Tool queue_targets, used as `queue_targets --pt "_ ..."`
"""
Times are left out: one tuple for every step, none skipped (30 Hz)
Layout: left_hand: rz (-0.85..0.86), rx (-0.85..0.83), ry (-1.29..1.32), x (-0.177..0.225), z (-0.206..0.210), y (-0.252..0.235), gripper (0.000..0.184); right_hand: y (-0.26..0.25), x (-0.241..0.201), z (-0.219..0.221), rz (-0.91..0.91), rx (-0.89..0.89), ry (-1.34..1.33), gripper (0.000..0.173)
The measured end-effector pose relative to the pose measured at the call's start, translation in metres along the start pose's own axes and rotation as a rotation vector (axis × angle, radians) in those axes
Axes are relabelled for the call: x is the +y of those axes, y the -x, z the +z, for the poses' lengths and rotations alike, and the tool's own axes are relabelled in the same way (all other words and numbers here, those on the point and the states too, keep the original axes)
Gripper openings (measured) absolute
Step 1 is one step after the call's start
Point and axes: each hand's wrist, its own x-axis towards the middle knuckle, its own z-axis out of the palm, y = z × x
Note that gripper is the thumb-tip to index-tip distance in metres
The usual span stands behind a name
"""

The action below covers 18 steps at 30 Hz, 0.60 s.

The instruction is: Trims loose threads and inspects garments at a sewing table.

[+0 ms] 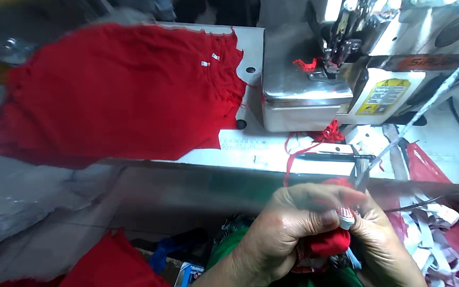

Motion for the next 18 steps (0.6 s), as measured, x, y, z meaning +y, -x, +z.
queue_targets --pt "0.003 -0.004 0.001 0.0 0.0 0.0 0.015 0.001 0.002 0.0 0.01 -0.014 -0.044 0.028" --pt "0.007 -0.005 0.001 0.0 0.0 0.001 0.015 0.003 0.003 0.0 0.015 -0.03 -0.069 0.029" --pt "0.011 -0.004 0.001 0.0 0.0 0.001 0.014 0.004 0.003 0.0 0.019 -0.042 -0.081 0.031" --pt "0.018 0.008 -0.008 0.0 0.0 0.001 0.012 0.005 0.003 0.001 0.022 -0.045 -0.085 0.034" --pt "0.025 0.029 -0.012 -0.001 0.001 0.002 0.012 0.006 0.003 0.001 0.031 -0.037 -0.091 0.035" --pt "0.029 0.063 -0.009 -0.001 0.002 0.002 0.013 0.007 0.001 0.003 0.051 -0.012 -0.089 0.034" --pt "0.041 0.111 -0.018 -0.001 0.003 0.002 0.013 0.007 -0.002 0.007 0.077 0.026 -0.057 0.03" --pt "0.061 0.157 -0.041 0.0 0.004 0.002 0.014 0.008 -0.008 0.012 0.104 0.079 0.016 0.026" --pt "0.09 0.193 -0.078 0.001 0.005 0.001 0.015 0.009 -0.015 0.016 0.11 0.113 0.123 0.024" --pt "0.128 0.206 -0.13 0.001 0.005 0.002 0.015 0.01 -0.021 0.017 0.089 0.128 0.228 0.023" --pt "0.164 0.209 -0.185 0.002 0.004 0.002 0.015 0.011 -0.025 0.013 0.039 0.114 0.311 0.021" --pt "0.191 0.215 -0.224 0.001 0.002 0.001 0.015 0.012 -0.028 0.006 -0.024 0.071 0.365 0.017" --pt "0.204 0.221 -0.248 0.001 0.0 0.001 0.015 0.014 -0.033 -0.001 -0.066 0.005 0.389 0.014" --pt "0.208 0.224 -0.261 0.0 -0.002 0.001 0.016 0.018 -0.04 -0.005 -0.075 -0.07 0.392 0.013" --pt "0.201 0.221 -0.264 -0.001 -0.004 0.0 0.017 0.024 -0.046 -0.006 -0.054 -0.142 0.366 0.018" --pt "0.189 0.2 -0.267 -0.002 -0.006 0.0 0.018 0.031 -0.052 -0.005 -0.009 -0.204 0.348 0.022" --pt "0.175 0.172 -0.267 -0.003 -0.008 -0.001 0.019 0.039 -0.057 -0.001 0.035 -0.247 0.355 0.024" --pt "0.164 0.14 -0.268 -0.004 -0.009 -0.001 0.019 0.043 -0.06 0.001 0.056 -0.288 0.384 0.024"
